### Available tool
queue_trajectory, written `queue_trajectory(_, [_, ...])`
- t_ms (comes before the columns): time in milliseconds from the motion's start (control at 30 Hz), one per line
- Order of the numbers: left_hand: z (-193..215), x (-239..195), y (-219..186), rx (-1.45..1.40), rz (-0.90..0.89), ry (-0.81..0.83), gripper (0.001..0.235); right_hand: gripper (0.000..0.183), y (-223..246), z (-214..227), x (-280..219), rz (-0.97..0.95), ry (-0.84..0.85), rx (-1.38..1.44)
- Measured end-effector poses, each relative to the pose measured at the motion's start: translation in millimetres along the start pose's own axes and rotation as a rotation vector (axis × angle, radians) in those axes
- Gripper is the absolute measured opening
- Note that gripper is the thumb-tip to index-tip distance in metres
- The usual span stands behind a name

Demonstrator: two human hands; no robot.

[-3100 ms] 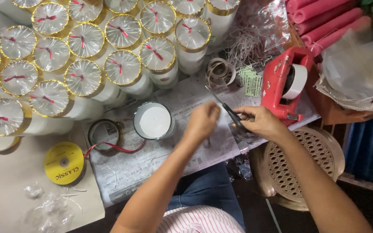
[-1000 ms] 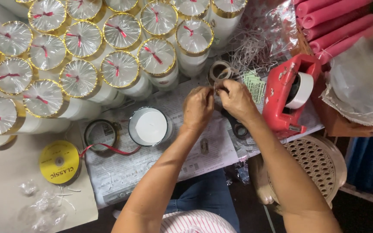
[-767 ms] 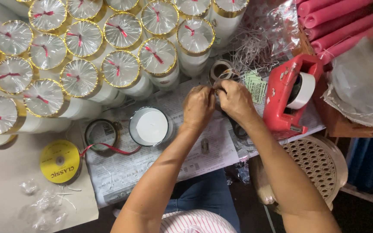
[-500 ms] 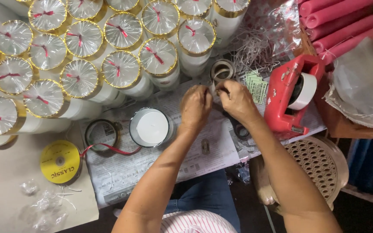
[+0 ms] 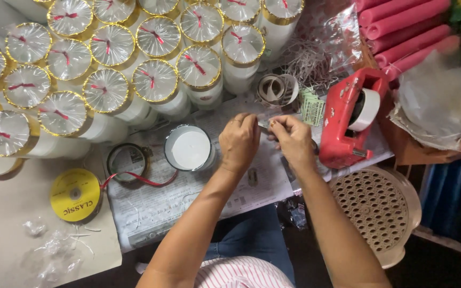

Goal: Applying adhesive labels and decorative ribbons to glass candle jars in a production setting.

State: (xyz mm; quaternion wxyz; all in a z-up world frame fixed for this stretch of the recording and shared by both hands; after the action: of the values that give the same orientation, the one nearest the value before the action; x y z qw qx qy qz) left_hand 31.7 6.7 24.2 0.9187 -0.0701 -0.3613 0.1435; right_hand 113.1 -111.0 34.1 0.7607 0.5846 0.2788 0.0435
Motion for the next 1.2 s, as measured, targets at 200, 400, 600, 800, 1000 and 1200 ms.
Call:
queue_trajectory(200, [48,-7,-39,0.058,-0.302,-0.092,0.01,0.028,-51,-13,5,-0.157,0.074,0.282])
queue_trajectory(400, [92,-27,-53,0.014,-0.296,-0.091,0.022,0.021,-57,-4,-17,-0.074,0.063,0.233])
queue_trajectory(600, [145,-123,20,-0.355,0.126,0.028,0.008,0.016,-29,8,-54,0.084,0.097,0.097])
queue_trajectory(800, [196,-111,52,-0.626,0.377,-0.137,0.005,0.013,11,-27,-114,0.2,0.312,-0.067])
queue_trajectory(1000, [181,-102,41,-1.033,0.489,0.001,0.014,0.014,39,-65,-160,0.199,0.465,-0.273])
queue_trajectory(1200, [186,-107,39,-1.132,0.54,0.023,0.017,0.014,33,-71,-162,0.204,0.492,-0.295])
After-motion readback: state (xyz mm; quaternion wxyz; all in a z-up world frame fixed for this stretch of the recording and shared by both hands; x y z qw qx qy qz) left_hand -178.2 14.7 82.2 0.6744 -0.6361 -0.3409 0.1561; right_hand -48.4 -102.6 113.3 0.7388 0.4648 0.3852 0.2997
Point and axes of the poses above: each hand's wrist, its own x-axis towards the middle knuckle, its own z-axis out of the back of the hand, y = z × x, the point moved 7 cm from there along x, towards the middle knuckle, and after that the axes turned 11 degrees about -z, right-handed, at the moved point
